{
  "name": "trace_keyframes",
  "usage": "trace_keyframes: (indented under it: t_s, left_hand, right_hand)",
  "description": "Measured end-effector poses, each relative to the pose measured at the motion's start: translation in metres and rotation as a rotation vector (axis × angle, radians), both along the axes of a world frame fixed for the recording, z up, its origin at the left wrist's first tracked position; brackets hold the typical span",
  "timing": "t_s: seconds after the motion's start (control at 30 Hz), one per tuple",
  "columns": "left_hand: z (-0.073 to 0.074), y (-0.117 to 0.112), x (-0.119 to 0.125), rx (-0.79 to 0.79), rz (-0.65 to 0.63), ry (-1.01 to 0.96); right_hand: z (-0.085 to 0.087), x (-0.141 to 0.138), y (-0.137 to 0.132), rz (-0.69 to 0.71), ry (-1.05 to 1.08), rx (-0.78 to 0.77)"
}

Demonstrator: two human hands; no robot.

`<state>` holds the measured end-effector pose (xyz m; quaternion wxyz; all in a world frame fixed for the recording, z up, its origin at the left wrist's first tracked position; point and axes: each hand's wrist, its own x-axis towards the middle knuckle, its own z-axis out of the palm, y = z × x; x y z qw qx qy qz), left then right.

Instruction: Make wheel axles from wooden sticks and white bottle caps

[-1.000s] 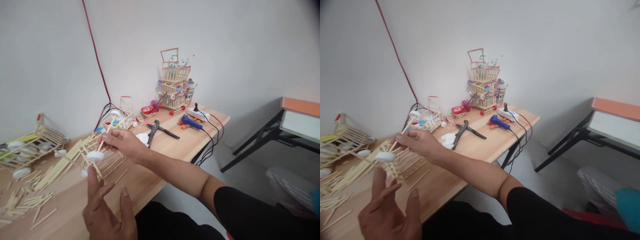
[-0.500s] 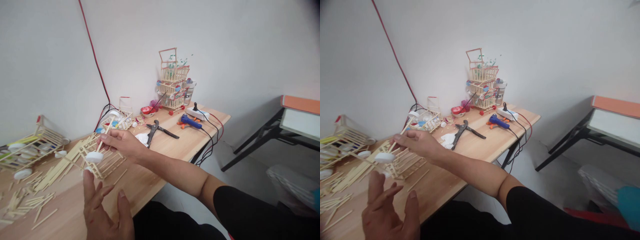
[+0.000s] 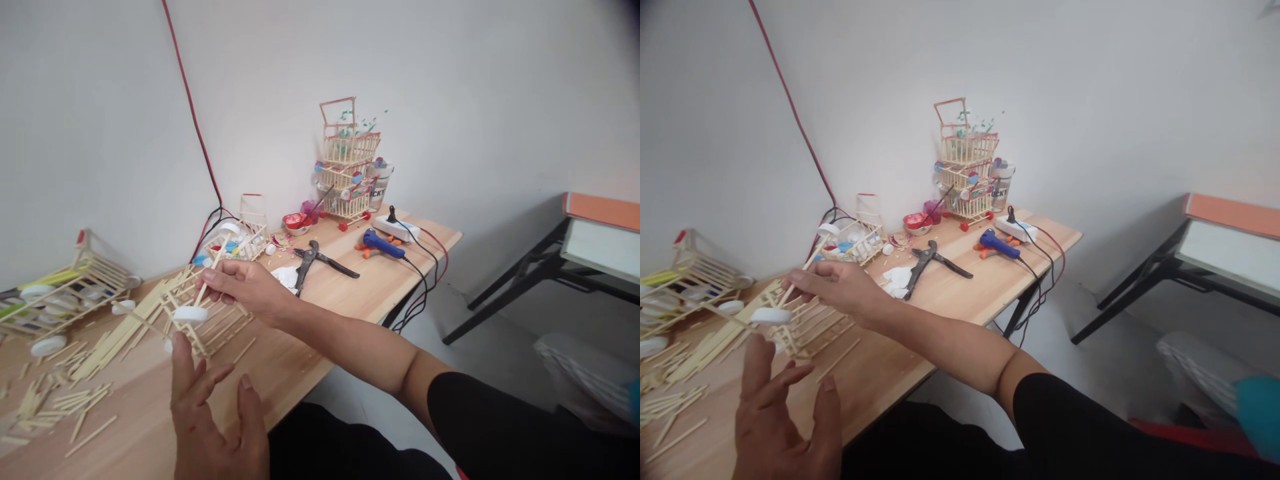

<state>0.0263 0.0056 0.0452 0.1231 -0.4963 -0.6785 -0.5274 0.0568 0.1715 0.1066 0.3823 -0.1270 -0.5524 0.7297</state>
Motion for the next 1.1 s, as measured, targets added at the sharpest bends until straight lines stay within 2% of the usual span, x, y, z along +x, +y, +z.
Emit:
trace_keyframes:
  t_s: [0.13, 0.27, 0.37, 0.43, 0.53, 0.63, 0.7, 0.87, 1.1]
  left_hand:
    - [0.005, 0.0, 0.007, -0.035, 0.017, -0.064]
    - [0.005, 0.001, 0.008, 0.025, -0.036, -0.183]
    - [0.008, 0.003, 0.007, 0.141, -0.113, -0.392]
    - [0.014, 0.004, 0.006, 0.22, -0.094, -0.58]
    - [0.026, 0.006, 0.0, 0.226, -0.023, -0.859]
    - [0.031, 0.005, -0.011, 0.182, -0.173, -1.141]
    - [0.032, 0.004, -0.019, 0.164, -0.252, -1.241]
    - [0.03, 0.003, -0.027, 0.16, -0.238, -1.321]
    - [0.026, 0.002, -0.029, 0.164, -0.228, -1.323]
  right_hand:
    - [0.001, 0.0, -0.001, 0.007, 0.0, -0.003]
    - [-0.001, 0.0, 0.0, -0.001, 0.003, 0.015]
    - [-0.001, 0.0, 0.0, -0.01, -0.006, 0.037]
    - [0.001, 0.002, -0.003, -0.02, 0.004, 0.078]
    - [0.003, 0.007, -0.01, -0.038, 0.02, 0.212]
    - [0.005, 0.011, -0.018, -0.105, -0.016, 0.451]
    - [0.005, 0.012, -0.021, -0.157, -0.056, 0.604]
    - [0.006, 0.01, -0.021, -0.186, -0.158, 0.875]
    - [0.01, 0.011, -0.019, -0.145, -0.339, 1.007]
